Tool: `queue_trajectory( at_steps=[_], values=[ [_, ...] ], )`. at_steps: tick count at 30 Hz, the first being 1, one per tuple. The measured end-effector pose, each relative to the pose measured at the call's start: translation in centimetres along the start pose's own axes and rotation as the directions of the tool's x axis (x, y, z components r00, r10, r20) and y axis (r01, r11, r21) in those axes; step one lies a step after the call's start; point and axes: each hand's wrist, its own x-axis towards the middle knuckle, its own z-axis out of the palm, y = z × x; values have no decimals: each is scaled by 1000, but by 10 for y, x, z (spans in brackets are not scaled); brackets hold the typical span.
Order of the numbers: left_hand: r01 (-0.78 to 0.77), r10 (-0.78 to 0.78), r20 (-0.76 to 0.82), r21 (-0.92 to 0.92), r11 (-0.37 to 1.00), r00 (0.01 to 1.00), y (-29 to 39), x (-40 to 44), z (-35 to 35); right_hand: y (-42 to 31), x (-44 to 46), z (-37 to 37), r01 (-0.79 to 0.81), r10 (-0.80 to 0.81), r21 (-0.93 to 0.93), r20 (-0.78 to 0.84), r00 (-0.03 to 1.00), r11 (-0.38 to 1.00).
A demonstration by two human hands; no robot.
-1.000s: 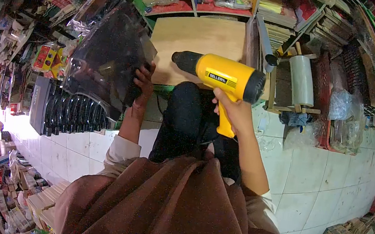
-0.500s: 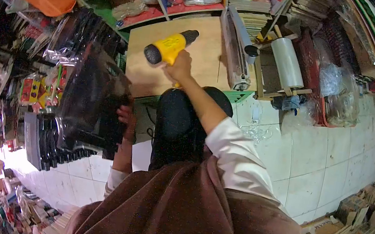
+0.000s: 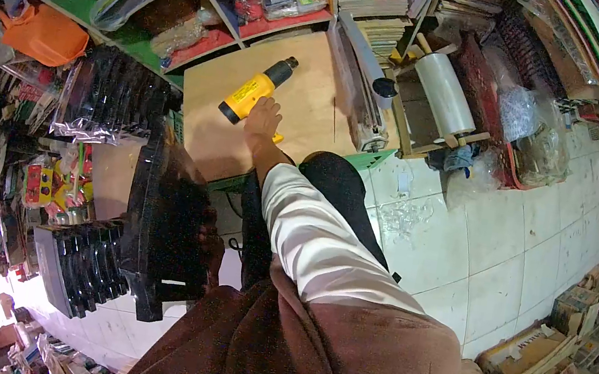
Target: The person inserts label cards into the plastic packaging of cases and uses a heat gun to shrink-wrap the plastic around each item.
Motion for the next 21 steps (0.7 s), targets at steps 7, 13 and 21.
queue_trajectory(
  at_steps=[7, 13, 21],
  values=[
    [-161, 422, -178, 741, 652, 889, 9, 5, -4, 72, 16, -20, 202, -202, 121, -13, 979, 972],
    [-79, 341, -183, 773, 630, 922, -44, 8, 15, 162, 20, -76, -21, 58, -311, 109, 992, 950],
    [4, 100, -273, 354, 935, 957, -64, 8, 13, 173, 22, -72, 391, -366, -257, 141, 920, 884]
  ],
)
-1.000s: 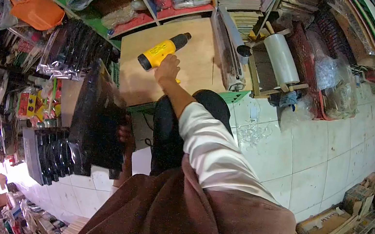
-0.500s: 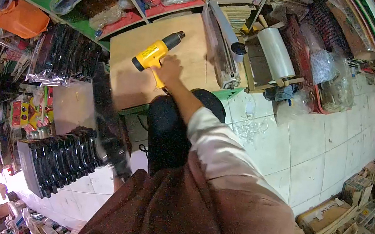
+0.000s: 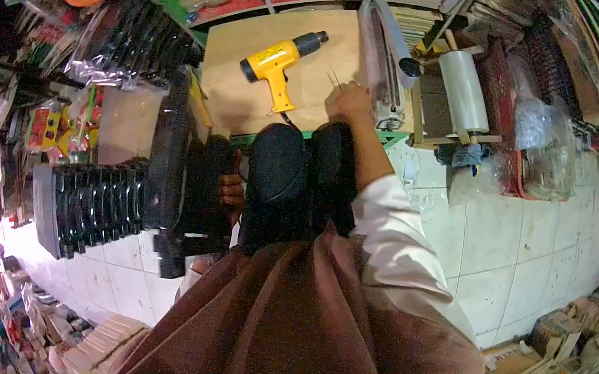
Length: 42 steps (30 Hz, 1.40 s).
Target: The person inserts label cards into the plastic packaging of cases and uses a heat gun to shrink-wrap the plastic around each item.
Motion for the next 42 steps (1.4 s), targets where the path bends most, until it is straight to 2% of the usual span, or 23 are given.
queue_trajectory(
  at_steps=[1, 2, 3, 4, 5, 7, 9, 10, 12, 15, 17, 19, 21, 23, 24, 27, 28, 37, 42],
  values=[
    [10, -10, 47, -4, 1000, 999, 1, 2, 4, -3, 0, 5, -72, 54, 355, 59, 997, 932],
    [24, -23, 85, -9, 1000, 996, 2, -4, 7, -19, -8, -18, -157, 86, 657, 139, 987, 737],
    [36, -35, 112, -12, 999, 993, 2, -5, 9, -37, -20, -48, -245, 90, 863, 229, 969, 442],
    [52, -49, 135, -23, 998, 990, 0, -4, 9, -61, -35, -87, -236, 0, 958, 240, 971, 164],
    [73, -68, 165, -26, 997, 984, -4, -5, 11, -88, -52, -125, -233, -86, 964, 223, 971, -130],
    [120, -112, 213, -26, 992, 971, -9, -9, 12, -121, -74, -166, -260, -168, 958, 237, 957, -125],
    [155, -145, 254, -20, 988, 956, -13, -14, 13, -144, -94, -186, -164, -184, 956, 121, 976, -242],
    [167, -157, 274, -15, 986, 949, -14, -17, 14, -147, -98, -179, -26, -195, 992, 1, 981, -127],
    [182, -173, 296, -5, 983, 939, -15, -19, 15, -149, -114, -183, 9, -212, 1000, -15, 977, -29],
    [192, -188, 331, 21, 981, 925, -11, -24, 19, -149, -136, -213, 15, -226, 999, -6, 974, 36],
    [194, -196, 349, 40, 980, 916, -9, -26, 21, -146, -142, -223, 35, -269, 998, -48, 962, -53],
    [192, -200, 360, 58, 980, 911, -6, -28, 22, -144, -154, -235, -78, -284, 971, 10, 959, -227],
    [193, -210, 374, 83, 978, 903, -5, -29, 25, -137, -161, -235, -115, -281, 955, 35, 959, -275],
    [195, -217, 381, 97, 976, 899, -3, -30, 25, -127, -164, -225, -84, -252, 976, 32, 967, -201],
    [197, -221, 386, 102, 975, 896, -3, -30, 26, -128, -163, -222, 17, -213, 981, -59, 975, -195],
    [196, -228, 395, 122, 973, 890, -1, -29, 29, -138, -170, -219, -22, -86, 971, 1, 996, -237],
    [196, -233, 402, 130, 972, 885, 0, -31, 29, -140, -171, -215, -39, -82, 963, 18, 996, -266],
    [238, -286, 448, 162, 958, 847, -7, -34, 30, -146, -181, -206, 14, -115, 995, -24, 993, -94],
    [282, -321, 471, 153, 947, 822, -17, -35, 25, -153, -185, -195, 55, -80, 995, -62, 995, -88]
  ],
)
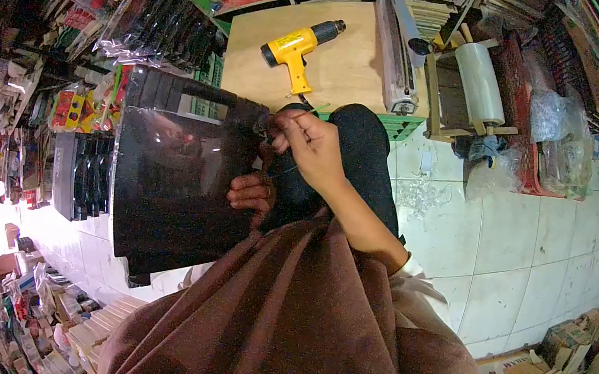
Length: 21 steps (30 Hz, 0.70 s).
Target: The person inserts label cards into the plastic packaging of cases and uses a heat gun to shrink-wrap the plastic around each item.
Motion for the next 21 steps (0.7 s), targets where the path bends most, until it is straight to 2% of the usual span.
queue_trajectory(
  at_steps=[4, 7, 8, 9, 10, 11, 13, 14, 16, 17, 18, 20, 21],
  values=[
    [-34, 34, -6, 6, 999, 999, 4, 0, -2, 5, 0, 4, 24, -23, 6, -44, 999, 1000],
    [-148, 150, -67, 40, 988, 986, 11, -4, -7, 11, 8, -13, 37, -28, 50, -163, 986, 998],
    [-203, 210, -113, 67, 977, 971, 16, -6, -11, 7, 12, -28, 46, -37, 27, -270, 962, 999],
    [-258, 279, -173, 130, 957, 945, 21, -6, -15, 2, 17, -48, 46, -73, -81, -379, 922, 996],
    [-286, 335, -243, 215, 934, 911, 26, -4, -21, -1, 20, -67, 138, -149, -57, -412, 899, 989],
    [-271, 368, -314, 313, 910, 875, 29, -8, -24, -13, 21, -80, 182, -135, 66, -440, 888, 981],
    [-6, 375, -510, 587, 810, 774, 38, -4, -5, -20, 20, -98, 194, -148, 50, -471, 870, 980],
    [50, 435, -612, 614, 788, 661, 32, 1, 8, -18, 18, -98, 163, -149, -6, -442, 884, 987],
    [174, 486, -605, 721, 671, 631, 27, 3, -24, -11, 14, -96, 106, -145, -121, -386, 911, 987],
    [236, 511, -597, 761, 604, 619, 23, 2, -41, -4, 12, -94, 82, -112, -96, -358, 927, 992],
    [222, 486, -605, 741, 634, 631, 16, 6, -35, 7, 11, -91, 56, -77, -72, -329, 941, 996],
    [314, 561, -466, 882, 350, 684, 16, 10, -34, 24, 10, -82, -14, 3, -37, -280, 960, 999],
    [348, 578, -391, 918, 190, 716, 17, 11, -36, 34, 11, -80, -37, 13, -89, -260, 966, 995]
  ],
)
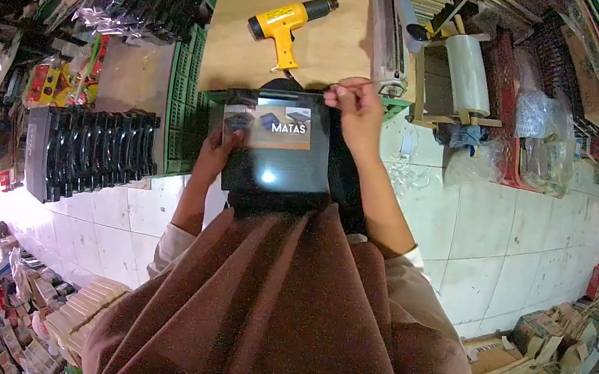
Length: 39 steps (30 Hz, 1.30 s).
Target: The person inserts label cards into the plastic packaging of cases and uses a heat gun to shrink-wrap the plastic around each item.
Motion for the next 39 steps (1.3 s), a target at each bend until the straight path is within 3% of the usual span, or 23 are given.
queue_trajectory(
  at_steps=[1, 2, 4, 6, 10, 16, 22, 31, 34, 36, 38, 39],
  values=[
    [2, 14, -64, 254, 967, 998, 0, 1, -4, 11, 2, 3, -8, 10, -56, 23, 1000, 998],
    [-108, 187, -128, 467, 878, 974, 2, 4, -3, 20, 6, 5, -9, 14, -112, 45, 999, 994],
    [-209, 527, -127, 821, 532, 840, 52, -2, 10, 33, 11, 4, 85, -64, -362, 67, 996, 928],
    [-356, 523, 95, 832, 426, 847, 71, -11, 37, 43, 16, 0, 136, -78, -567, 127, 989, 813],
    [-534, 477, 357, 785, 313, 803, 54, -10, 69, 63, 14, -9, 187, -158, -503, 100, 982, 844],
    [-536, 495, 332, 767, 354, 803, 47, -10, 68, 60, 1, -6, 84, -82, -415, 22, 996, 906],
    [-534, 514, 321, 773, 343, 796, 44, -9, 70, 63, 2, -2, 145, -155, -356, 0, 988, 923],
    [-519, 489, 310, 766, 379, 815, 43, -9, 71, 53, 1, 1, 244, -149, -680, 196, 969, 692],
    [-519, 487, 315, 771, 369, 815, 45, -10, 71, 47, 6, -1, 223, -109, -649, 211, 971, 727],
    [-520, 491, 309, 764, 382, 815, 46, -8, 71, 56, 31, -5, 123, -115, -446, 44, 992, 886],
    [-515, 480, 304, 755, 406, 823, 46, -11, 70, 63, 71, -11, 200, -245, -671, 29, 969, 714],
    [-518, 476, 305, 747, 416, 824, 48, -11, 69, 75, 95, -20, 165, -170, -844, 90, 981, 511]
  ],
)
